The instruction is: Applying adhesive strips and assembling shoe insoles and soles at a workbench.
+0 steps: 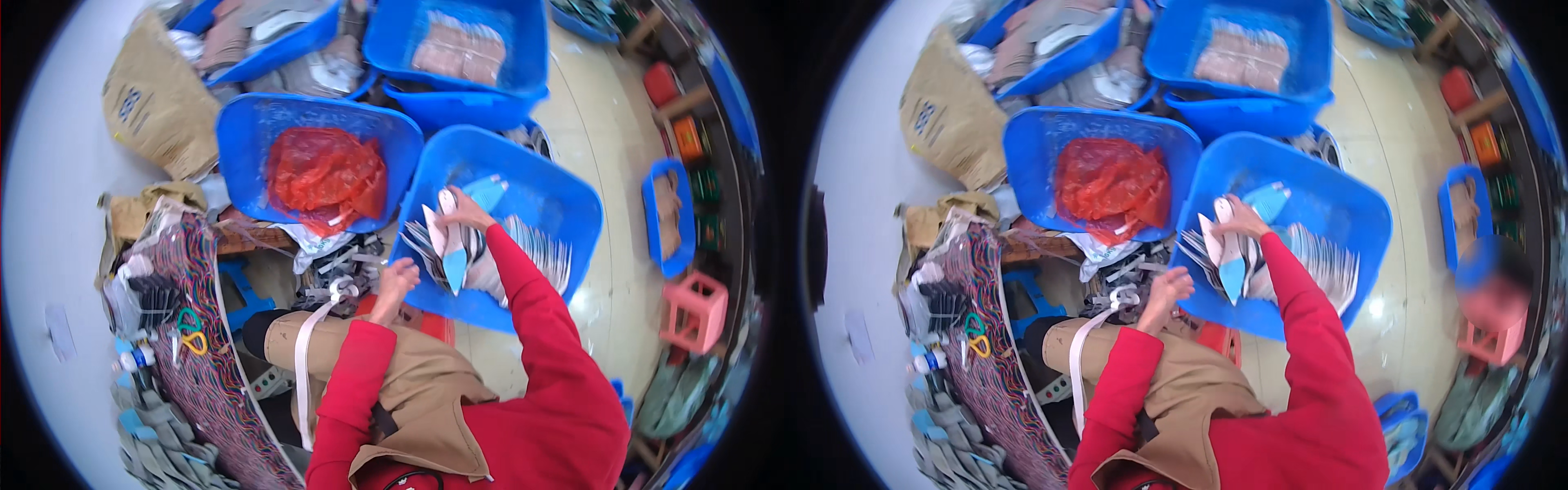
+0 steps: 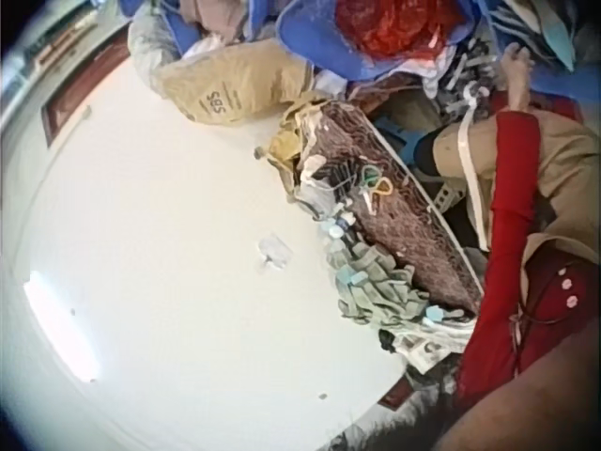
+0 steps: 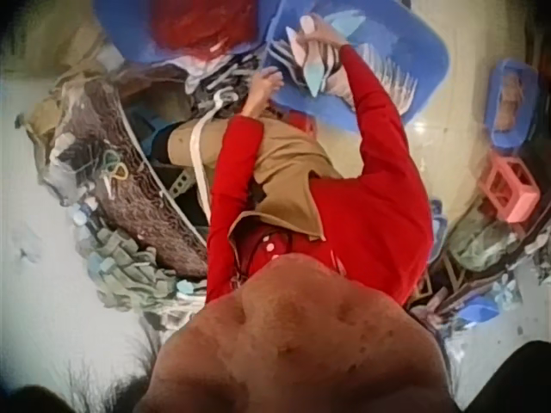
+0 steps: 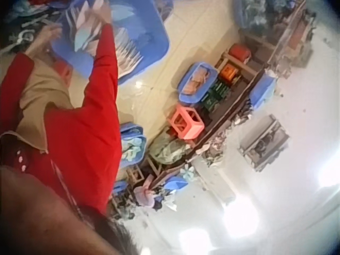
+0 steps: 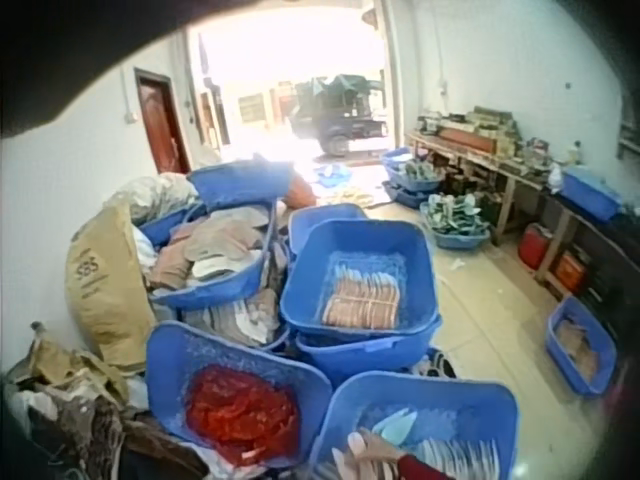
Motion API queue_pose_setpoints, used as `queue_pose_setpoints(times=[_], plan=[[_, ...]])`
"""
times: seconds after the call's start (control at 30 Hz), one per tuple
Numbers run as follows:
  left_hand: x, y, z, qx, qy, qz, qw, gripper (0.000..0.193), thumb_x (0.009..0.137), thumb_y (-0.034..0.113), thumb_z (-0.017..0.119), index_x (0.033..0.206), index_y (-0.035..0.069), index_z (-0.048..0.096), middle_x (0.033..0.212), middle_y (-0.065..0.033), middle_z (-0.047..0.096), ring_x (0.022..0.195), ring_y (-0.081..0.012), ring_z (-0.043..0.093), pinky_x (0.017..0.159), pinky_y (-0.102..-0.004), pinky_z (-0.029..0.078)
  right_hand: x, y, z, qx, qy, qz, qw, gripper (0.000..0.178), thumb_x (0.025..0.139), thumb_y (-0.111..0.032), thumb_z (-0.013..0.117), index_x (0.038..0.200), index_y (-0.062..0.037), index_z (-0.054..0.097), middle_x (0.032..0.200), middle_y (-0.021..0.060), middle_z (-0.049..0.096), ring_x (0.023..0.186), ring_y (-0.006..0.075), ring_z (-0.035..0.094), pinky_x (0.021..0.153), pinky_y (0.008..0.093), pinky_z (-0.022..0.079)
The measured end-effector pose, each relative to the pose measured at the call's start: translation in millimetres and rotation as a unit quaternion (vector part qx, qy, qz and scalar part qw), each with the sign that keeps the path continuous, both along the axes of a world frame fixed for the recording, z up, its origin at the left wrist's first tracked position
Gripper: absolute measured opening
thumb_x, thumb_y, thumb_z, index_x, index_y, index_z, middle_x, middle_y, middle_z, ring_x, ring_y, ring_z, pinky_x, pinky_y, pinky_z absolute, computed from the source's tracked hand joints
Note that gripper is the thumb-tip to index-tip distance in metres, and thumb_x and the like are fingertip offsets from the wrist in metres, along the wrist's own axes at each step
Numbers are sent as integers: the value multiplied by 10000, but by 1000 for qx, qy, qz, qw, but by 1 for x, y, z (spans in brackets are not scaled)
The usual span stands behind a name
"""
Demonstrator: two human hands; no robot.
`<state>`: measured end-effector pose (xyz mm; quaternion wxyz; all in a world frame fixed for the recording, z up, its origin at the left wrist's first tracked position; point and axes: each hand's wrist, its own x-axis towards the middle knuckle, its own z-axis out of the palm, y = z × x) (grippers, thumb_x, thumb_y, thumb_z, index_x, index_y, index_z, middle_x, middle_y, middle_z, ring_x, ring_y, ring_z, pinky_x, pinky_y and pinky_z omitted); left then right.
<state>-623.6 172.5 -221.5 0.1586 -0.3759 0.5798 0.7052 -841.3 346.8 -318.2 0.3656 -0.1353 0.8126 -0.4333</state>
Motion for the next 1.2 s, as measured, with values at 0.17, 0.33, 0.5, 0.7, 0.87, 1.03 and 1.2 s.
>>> queue_pose_setpoints(times=[0.17, 0.33, 0.5, 0.7, 0.87, 1.03, 1.2], plan=[[-1, -1, 5, 12, -10, -27, 1000, 406, 877, 166, 641, 1226, -29, 573, 937, -111, 651, 784, -157, 627, 685, -255, 492, 65, 12, 4, -51, 193, -82, 976, 857, 730, -346, 776, 1436, -48, 393, 1363, 170, 512, 1185, 307, 531, 1036, 375, 397], [-6, 10, 26, -4, -10, -43, 999, 397, 880, 169, 633, 1220, -29, 582, 940, -112, 653, 811, -160, 627, 727, -257, 490, 144, 95, 5, -141, 176, -357, 906, 425, 858, -182, 657, 1241, -12, 587, 1271, 118, 576, 1154, 272, 545, 1013, 334, 406], [-17, 35, 37, -2, -8, -94, 996, 398, 879, 181, 636, 1214, -30, 595, 950, -116, 657, 844, -163, 628, 766, -261, 485, 197, 232, -44, 281, 271, -485, 783, 553, 798, -93, 614, 1328, -9, 479, 1250, 219, 554, 1181, 369, 508, 1064, 419, 369], [-33, 66, 29, 21, -21, -184, 983, 417, 899, 180, 628, 1244, -48, 572, 1039, -153, 657, 894, -199, 643, 813, -265, 495, 212, 305, -105, 278, 82, -591, 753, 708, 744, -172, 729, 1339, -15, 377, 1239, 262, 534, 1102, 431, 558, 1003, 451, 425], [-38, 63, 15, 21, -35, -217, 975, 412, 900, 181, 627, 1239, -49, 579, 1039, -155, 654, 894, -204, 638, 820, -272, 490, 215, 304, -107, 174, 4, -599, 782, 778, 715, -178, 764, 1355, -19, 350, 1246, 247, 532, 1096, 416, 571, 1002, 438, 445], [-42, 55, -3, 13, -23, -222, 975, 400, 894, 176, 625, 1223, -49, 591, 1030, -152, 653, 876, -204, 631, 812, -274, 486, 209, 311, -106, 170, 2, -584, 794, 807, 698, -174, 783, 1354, -27, 337, 1244, 236, 534, 1096, 404, 578, 988, 429, 460], [-32, 46, -14, 10, 12, -225, 974, 369, 880, 170, 627, 1180, -44, 619, 941, -124, 662, 815, -189, 616, 760, -268, 482, 209, 320, -108, 148, -36, -585, 797, 788, 715, -170, 776, 1360, -46, 341, 1236, 233, 540, 1089, 395, 586, 960, 424, 470]])
